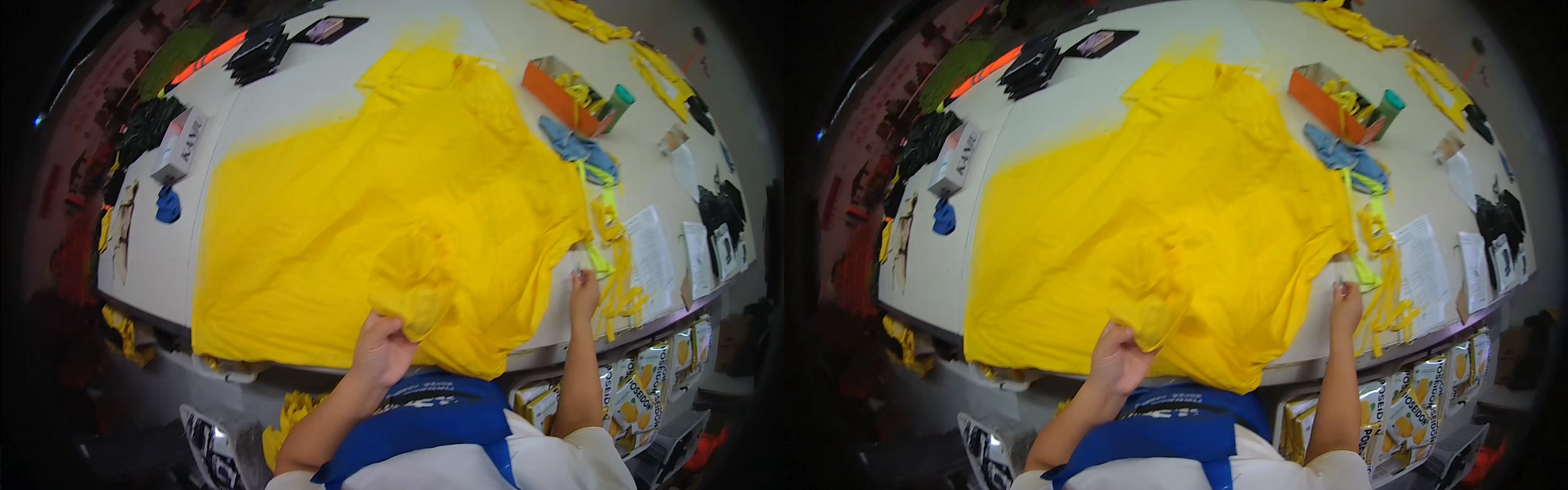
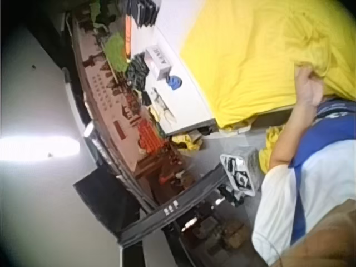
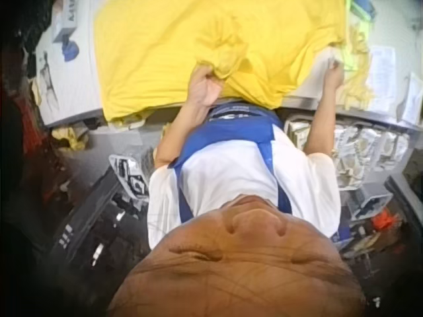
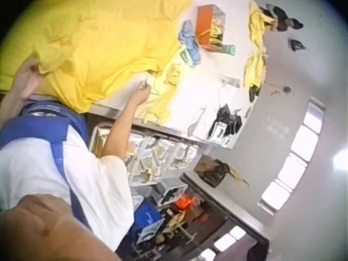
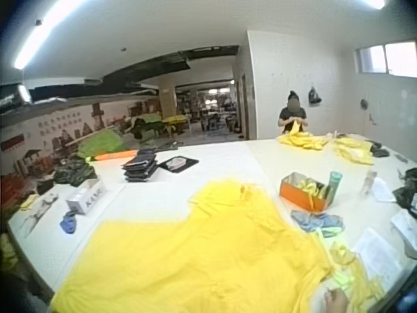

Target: The person folds a yellow garment on a white table, smooths it, and uses scissors to trim loose threads. They repeat this process with another yellow garment, folding and trimming threads before placing the finished items on the table.

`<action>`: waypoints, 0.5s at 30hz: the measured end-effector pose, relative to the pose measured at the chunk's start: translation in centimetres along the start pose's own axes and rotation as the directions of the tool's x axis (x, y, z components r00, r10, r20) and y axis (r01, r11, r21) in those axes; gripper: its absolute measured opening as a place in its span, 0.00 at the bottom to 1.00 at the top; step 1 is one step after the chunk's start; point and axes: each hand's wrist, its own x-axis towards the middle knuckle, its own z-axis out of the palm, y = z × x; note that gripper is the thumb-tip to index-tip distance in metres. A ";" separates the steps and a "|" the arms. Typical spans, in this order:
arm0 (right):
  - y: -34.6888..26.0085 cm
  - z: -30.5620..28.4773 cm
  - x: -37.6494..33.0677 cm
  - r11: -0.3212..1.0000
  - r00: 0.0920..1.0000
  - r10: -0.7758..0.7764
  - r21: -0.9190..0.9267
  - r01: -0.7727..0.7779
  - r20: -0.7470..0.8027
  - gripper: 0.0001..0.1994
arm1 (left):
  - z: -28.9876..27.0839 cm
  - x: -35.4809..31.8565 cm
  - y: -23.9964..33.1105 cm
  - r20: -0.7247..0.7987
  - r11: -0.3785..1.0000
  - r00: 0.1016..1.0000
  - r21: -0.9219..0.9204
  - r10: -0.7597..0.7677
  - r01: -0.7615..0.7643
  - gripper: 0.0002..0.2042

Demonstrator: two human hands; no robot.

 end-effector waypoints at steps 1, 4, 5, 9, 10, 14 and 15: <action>1.2 0.4 0.3 0.957 0.996 -0.084 -0.283 0.068 -0.043 0.20 | -0.4 0.1 0.0 -0.031 1.000 0.999 0.015 -0.011 0.011 0.24; -5.0 1.3 -1.0 0.905 0.935 -0.303 0.252 0.343 -0.186 0.23 | -1.8 0.3 -0.2 -0.017 0.994 0.997 0.082 -0.076 0.077 0.25; -10.5 -0.7 -3.3 0.778 0.957 -0.178 0.629 -0.005 0.227 0.19 | -2.4 0.2 -0.1 -0.002 0.989 0.994 0.106 -0.107 0.106 0.25; -20.9 -5.6 -9.4 0.253 0.175 -0.588 0.385 -0.888 0.790 0.19 | -2.8 -0.1 0.6 0.051 0.913 0.949 0.293 -0.310 0.283 0.27; -21.2 -5.5 -9.3 0.282 0.141 -0.630 0.394 -0.875 0.763 0.19 | -2.9 0.2 1.4 0.075 0.819 0.933 0.506 -0.352 0.269 0.28; -22.0 -4.2 -10.7 0.403 0.217 -0.602 0.527 -0.748 0.768 0.12 | -1.5 -0.2 3.8 -0.062 -0.031 0.995 0.997 0.081 0.065 0.30; -21.6 -2.9 -10.7 0.541 0.329 -0.563 0.639 -0.547 0.758 0.09 | -1.1 -1.3 3.5 -0.035 0.142 0.973 0.990 0.228 0.002 0.25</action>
